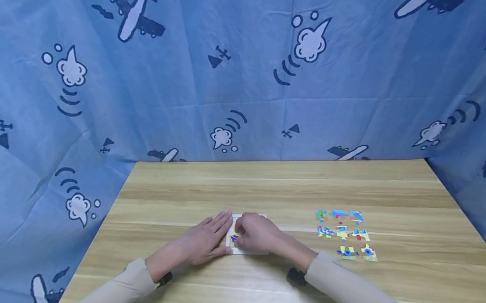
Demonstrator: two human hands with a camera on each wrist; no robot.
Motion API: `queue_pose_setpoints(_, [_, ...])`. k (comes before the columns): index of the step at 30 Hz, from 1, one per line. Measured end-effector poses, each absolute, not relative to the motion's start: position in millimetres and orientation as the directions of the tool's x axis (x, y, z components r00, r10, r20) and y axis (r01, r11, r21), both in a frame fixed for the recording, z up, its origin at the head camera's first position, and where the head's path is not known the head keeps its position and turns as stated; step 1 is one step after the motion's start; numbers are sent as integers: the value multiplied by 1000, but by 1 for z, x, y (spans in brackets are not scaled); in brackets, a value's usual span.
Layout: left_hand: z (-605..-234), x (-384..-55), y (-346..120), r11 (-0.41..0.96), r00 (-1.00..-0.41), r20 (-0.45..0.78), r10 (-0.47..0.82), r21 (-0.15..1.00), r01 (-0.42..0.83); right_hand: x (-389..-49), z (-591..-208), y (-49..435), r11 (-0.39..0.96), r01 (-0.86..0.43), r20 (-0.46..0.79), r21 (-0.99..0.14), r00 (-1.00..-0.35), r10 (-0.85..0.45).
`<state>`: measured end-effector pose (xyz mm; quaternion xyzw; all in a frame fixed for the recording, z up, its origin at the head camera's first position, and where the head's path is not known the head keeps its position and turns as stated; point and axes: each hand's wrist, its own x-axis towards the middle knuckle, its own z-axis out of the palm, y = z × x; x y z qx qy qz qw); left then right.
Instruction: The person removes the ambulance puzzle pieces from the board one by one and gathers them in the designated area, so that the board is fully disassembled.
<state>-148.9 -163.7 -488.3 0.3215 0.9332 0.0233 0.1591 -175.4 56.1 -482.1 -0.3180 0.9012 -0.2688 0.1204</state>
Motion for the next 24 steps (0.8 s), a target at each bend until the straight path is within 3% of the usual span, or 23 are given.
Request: queue_pose_setpoints(24, [-490,-146,-164,791,-742,-284,608,130,598,-174,-483,52,662,-488,-75,-569,-771,-632])
